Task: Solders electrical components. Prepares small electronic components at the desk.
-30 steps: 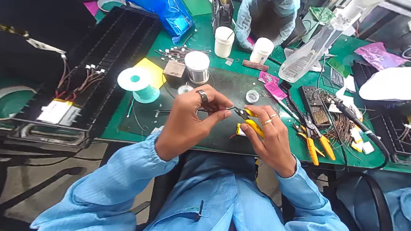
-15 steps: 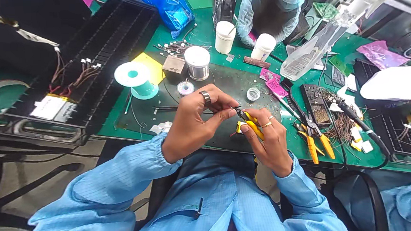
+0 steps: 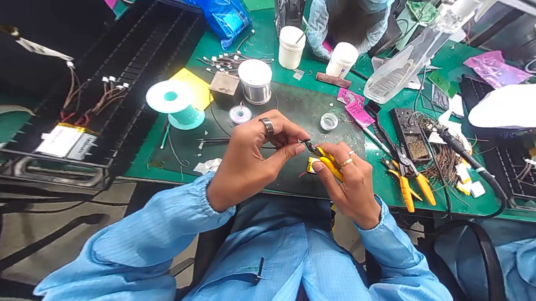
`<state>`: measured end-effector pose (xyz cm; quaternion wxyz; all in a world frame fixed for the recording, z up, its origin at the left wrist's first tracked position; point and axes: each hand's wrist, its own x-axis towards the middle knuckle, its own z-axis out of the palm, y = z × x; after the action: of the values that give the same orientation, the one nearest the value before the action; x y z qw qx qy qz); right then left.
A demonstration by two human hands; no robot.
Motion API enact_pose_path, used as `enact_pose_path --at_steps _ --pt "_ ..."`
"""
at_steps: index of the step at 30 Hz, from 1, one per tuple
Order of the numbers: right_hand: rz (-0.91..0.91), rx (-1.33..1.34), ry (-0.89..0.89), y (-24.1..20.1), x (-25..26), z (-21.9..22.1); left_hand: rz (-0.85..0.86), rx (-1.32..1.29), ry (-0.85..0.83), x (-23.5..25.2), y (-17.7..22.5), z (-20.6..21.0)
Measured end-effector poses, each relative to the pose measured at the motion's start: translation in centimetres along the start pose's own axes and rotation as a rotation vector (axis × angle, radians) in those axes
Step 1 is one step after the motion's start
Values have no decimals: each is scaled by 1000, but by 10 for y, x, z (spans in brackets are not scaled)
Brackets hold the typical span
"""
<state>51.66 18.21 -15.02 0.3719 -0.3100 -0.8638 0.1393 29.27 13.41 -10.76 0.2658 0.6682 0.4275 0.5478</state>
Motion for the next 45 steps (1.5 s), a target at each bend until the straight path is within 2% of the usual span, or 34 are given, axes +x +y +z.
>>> enact_pose_path --at_steps 4,8,12,15,19,26,30,40,43,45 --pt "6 -75 -22 3 0 6 -125 11 -86 3 -6 -4" --pt "37 -121 -70 4 -1 14 -184 39 -97 5 -22 0" --pt "97 -192 -198 2 -3 9 -228 18 -39 5 -37 6" --pt "126 -268 -295 2 -4 -4 -202 182 38 7 -46 8" --pt "123 -324 -233 12 -9 -19 -110 500 -13 5 -52 4" --pt "186 -399 -23 55 -35 -17 -7 836 -80 5 -56 6" --pt "182 -361 61 63 -43 -14 -21 815 -148 7 -60 3" --pt "181 -344 68 65 -43 -14 -82 764 -153 12 -51 -10" --pt "205 -415 110 64 -43 -13 -52 802 -166 13 -46 -20" --pt "232 -501 113 63 -42 -12 -63 829 -235 12 -46 -25"
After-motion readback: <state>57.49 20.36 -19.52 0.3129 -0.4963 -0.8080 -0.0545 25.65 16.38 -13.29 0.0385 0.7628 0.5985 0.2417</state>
